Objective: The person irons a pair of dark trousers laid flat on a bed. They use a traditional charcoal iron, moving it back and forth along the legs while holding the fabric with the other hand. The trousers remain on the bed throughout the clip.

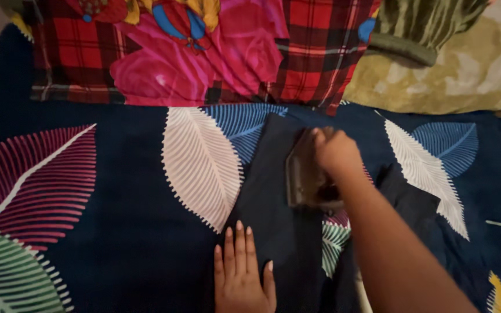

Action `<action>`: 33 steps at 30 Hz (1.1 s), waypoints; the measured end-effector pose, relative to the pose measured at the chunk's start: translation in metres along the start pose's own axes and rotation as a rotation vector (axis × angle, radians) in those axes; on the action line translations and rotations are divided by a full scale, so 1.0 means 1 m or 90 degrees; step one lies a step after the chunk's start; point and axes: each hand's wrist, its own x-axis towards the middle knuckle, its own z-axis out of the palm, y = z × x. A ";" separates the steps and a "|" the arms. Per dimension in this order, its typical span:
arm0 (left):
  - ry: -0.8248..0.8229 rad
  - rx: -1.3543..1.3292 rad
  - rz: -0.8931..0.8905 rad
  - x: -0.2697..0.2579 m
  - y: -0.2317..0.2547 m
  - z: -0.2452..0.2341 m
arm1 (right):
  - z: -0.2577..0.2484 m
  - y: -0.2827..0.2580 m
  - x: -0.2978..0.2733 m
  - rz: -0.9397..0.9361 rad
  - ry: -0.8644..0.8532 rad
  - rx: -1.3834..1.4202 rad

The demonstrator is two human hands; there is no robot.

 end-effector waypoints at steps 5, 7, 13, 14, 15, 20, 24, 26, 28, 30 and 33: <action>0.001 0.001 0.005 0.002 0.003 -0.003 | 0.001 0.006 0.003 -0.008 -0.013 -0.038; -0.004 0.005 -0.004 0.001 0.002 -0.001 | 0.008 0.016 -0.017 -0.112 -0.004 -0.091; 0.042 -0.010 0.014 0.003 -0.004 0.015 | 0.002 0.038 -0.086 -0.100 -0.042 -0.042; 0.029 -0.015 0.009 0.000 -0.002 0.015 | 0.003 0.040 -0.090 -0.086 -0.053 -0.031; 0.015 -0.021 0.004 -0.003 -0.001 0.013 | 0.004 0.038 -0.084 -0.097 -0.044 -0.026; -0.054 -0.021 -0.028 -0.003 0.010 0.001 | 0.013 0.025 -0.029 -0.124 -0.016 0.010; 0.015 -0.059 0.005 0.003 0.002 -0.011 | 0.013 0.015 -0.033 -0.049 -0.034 0.027; 0.021 -0.089 0.010 0.004 -0.004 -0.015 | 0.007 0.006 -0.068 -0.034 -0.050 0.053; 0.017 -0.115 0.024 0.004 -0.007 -0.014 | -0.002 -0.008 -0.104 -0.039 -0.074 0.062; 0.006 -0.137 0.049 0.004 -0.011 -0.010 | -0.009 -0.024 -0.115 -0.042 -0.077 0.062; 0.043 -0.106 0.047 -0.003 -0.013 0.000 | -0.005 -0.035 -0.104 -0.043 -0.051 0.048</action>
